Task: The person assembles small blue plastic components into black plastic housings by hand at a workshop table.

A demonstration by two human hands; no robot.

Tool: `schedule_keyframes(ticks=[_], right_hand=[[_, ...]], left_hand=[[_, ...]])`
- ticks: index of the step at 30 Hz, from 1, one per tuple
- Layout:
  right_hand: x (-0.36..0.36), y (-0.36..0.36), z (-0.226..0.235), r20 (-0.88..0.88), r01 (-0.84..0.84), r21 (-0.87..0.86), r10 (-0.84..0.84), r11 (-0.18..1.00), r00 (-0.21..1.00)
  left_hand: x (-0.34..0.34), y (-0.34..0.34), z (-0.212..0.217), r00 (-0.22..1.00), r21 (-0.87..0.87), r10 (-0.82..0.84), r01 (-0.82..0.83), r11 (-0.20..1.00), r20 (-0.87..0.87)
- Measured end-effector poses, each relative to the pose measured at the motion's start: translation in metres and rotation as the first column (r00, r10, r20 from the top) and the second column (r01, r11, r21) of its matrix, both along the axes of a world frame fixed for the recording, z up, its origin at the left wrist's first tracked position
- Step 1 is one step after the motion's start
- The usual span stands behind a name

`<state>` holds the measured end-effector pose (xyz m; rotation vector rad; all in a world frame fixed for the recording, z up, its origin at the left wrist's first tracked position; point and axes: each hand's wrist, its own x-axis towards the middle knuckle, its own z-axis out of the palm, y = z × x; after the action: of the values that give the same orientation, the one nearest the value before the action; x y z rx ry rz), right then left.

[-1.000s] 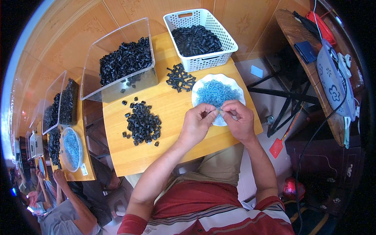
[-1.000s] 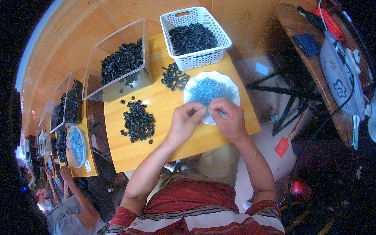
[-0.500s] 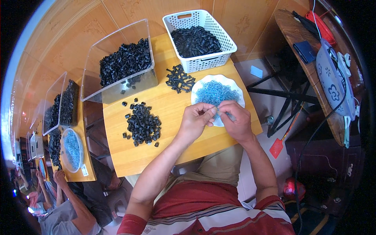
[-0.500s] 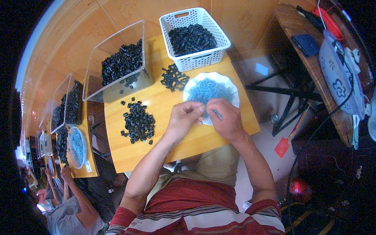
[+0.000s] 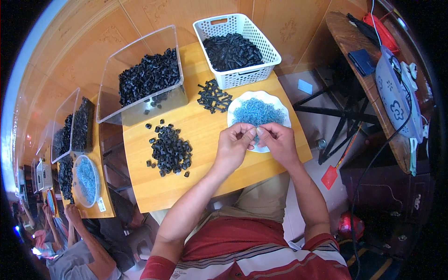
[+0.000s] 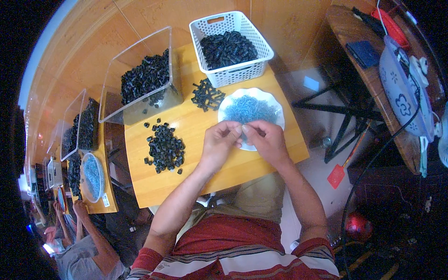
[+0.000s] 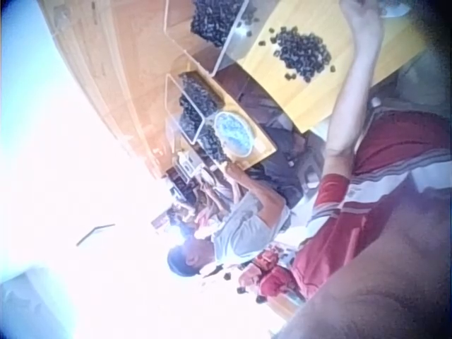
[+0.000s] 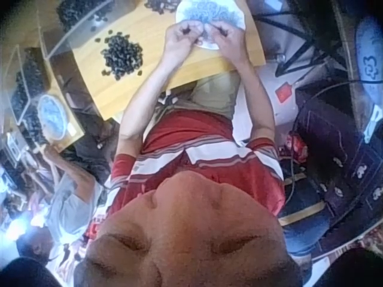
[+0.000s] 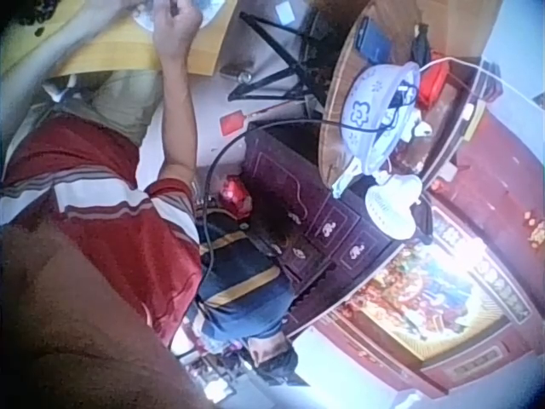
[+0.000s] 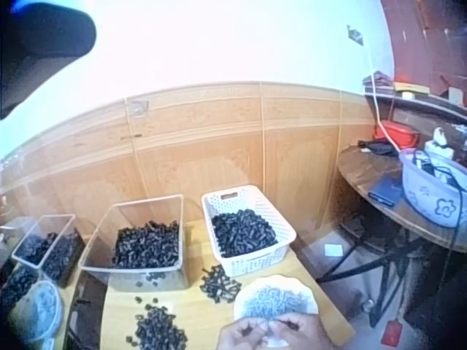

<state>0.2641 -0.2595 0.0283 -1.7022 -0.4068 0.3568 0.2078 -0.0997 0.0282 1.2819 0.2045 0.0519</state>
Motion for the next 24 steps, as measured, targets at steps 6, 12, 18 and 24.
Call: schedule_keyframes(ticks=[6, 12, 18, 24], right_hand=[[-0.001, 0.0, 0.001, 0.059, 0.003, 0.089, -0.008, 0.996, 0.998], [-0.005, -0.002, 0.0, 0.107, 0.053, 0.057, -0.058, 0.997, 0.993], [-0.006, -0.008, 0.0, 0.135, 0.12, 0.086, -0.131, 0.989, 0.982], [-0.008, -0.01, 0.0, 0.153, 0.135, 0.109, -0.151, 0.985, 0.977]], left_hand=[[-0.001, -0.002, -0.002, 0.999, 0.002, 0.001, -0.001, 1.0, 0.041], [-0.001, 0.001, 0.0, 0.999, -0.034, 0.04, -0.039, 0.999, 0.027], [-0.004, 0.004, -0.003, 0.996, 0.198, 0.085, -0.087, 0.976, 0.015], [-0.014, 0.012, -0.006, 0.979, 0.403, 0.168, -0.202, 0.893, 0.117]])
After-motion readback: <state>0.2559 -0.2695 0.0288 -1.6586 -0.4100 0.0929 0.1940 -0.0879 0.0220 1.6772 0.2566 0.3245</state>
